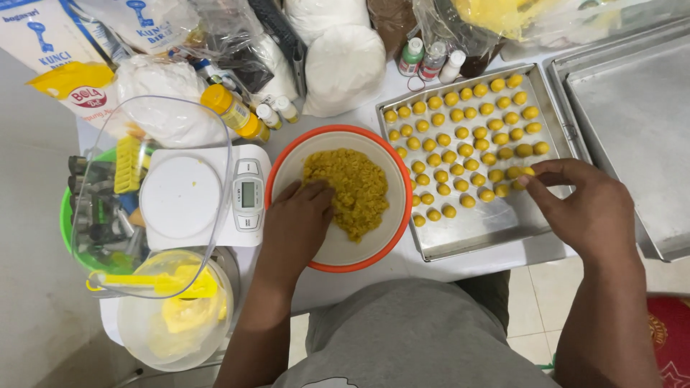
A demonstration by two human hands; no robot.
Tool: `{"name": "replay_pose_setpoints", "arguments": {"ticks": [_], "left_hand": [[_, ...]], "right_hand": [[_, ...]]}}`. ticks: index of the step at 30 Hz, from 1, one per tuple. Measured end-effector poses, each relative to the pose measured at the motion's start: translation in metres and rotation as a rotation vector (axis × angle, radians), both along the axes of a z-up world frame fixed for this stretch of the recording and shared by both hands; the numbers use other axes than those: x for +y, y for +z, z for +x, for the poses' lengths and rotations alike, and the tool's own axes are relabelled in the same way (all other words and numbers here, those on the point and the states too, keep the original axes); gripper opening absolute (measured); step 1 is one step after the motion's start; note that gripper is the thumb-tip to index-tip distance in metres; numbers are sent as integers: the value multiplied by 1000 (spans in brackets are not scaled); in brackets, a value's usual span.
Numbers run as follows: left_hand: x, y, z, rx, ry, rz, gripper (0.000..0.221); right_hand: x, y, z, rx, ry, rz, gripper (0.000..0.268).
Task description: Rolling small portions of dough into balls and placing them on a baking tray
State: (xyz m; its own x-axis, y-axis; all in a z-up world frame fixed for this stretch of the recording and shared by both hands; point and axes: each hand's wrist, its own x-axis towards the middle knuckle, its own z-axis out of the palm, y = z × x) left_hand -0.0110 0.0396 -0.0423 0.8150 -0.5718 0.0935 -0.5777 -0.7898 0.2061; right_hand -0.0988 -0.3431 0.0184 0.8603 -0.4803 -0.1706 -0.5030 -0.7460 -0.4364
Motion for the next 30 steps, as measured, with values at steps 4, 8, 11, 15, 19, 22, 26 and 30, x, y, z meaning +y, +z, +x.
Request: {"name": "replay_pose_setpoints", "arguments": {"ticks": [4, 8, 11, 15, 19, 22, 26, 30], "left_hand": [[1, 0, 1, -21, 28, -11, 24], [-3, 7, 1, 50, 116, 52, 22], [-6, 9, 2, 75, 158, 90, 16], [-8, 13, 1, 121, 214, 149, 13], [-7, 16, -3, 135, 255, 168, 10], [-5, 13, -7, 133, 262, 186, 13], [-1, 7, -11, 50, 271, 246, 14], [-1, 8, -12, 84, 290, 306, 13]], "right_hand": [[-27, -22, -19, -77, 63, -118, 25], [-36, -31, -25, 43, 30, -162, 26], [-47, -51, -28, 33, 87, -214, 27], [-61, -81, -27, 4, 173, -375, 27], [-58, -73, -26, 48, 120, -307, 27], [-64, -84, -33, 14, 134, -362, 26], [-78, -112, -38, -250, 202, -632, 20], [-75, -115, -34, -355, 231, -710, 12]]}}
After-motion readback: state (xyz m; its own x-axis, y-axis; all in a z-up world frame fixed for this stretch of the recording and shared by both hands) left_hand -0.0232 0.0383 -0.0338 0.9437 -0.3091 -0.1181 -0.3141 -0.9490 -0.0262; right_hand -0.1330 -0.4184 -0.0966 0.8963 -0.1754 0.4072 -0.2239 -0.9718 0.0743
